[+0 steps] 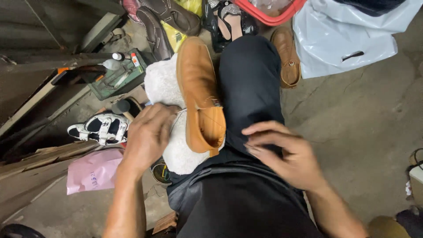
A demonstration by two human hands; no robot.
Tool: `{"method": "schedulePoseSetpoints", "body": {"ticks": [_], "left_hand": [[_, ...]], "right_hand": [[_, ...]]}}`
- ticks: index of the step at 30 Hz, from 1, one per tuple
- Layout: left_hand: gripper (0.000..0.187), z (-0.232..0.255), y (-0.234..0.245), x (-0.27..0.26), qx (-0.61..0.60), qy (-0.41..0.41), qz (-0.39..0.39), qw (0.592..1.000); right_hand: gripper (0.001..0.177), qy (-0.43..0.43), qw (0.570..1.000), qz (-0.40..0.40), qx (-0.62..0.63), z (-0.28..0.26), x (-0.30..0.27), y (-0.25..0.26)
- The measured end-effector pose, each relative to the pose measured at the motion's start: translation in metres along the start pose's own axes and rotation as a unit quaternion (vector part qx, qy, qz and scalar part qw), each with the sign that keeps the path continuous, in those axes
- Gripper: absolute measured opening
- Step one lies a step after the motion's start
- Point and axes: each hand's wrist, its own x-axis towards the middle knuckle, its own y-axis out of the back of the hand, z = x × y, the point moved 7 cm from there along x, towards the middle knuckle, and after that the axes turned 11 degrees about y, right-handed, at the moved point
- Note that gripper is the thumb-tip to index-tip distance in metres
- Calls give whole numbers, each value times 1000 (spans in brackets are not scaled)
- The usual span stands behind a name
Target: The person sits on the floor and sews the sole of a brown leather shoe using a needle and thread. They repeatedly pass the needle through the shoe's sole and pull the thread tight to secure the stitching.
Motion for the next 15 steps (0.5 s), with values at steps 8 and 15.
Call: {"method": "schedulePoseSetpoints", "body": {"ticks": [8, 15], "left_hand": [[21, 25, -34, 6, 193, -34, 1, 981], [22, 23, -33, 13, 169, -41, -11, 985]], "right_hand": [[17, 2, 998, 66, 15, 27, 11, -8], [20, 28, 986, 41, -158, 60, 26, -53]]}}
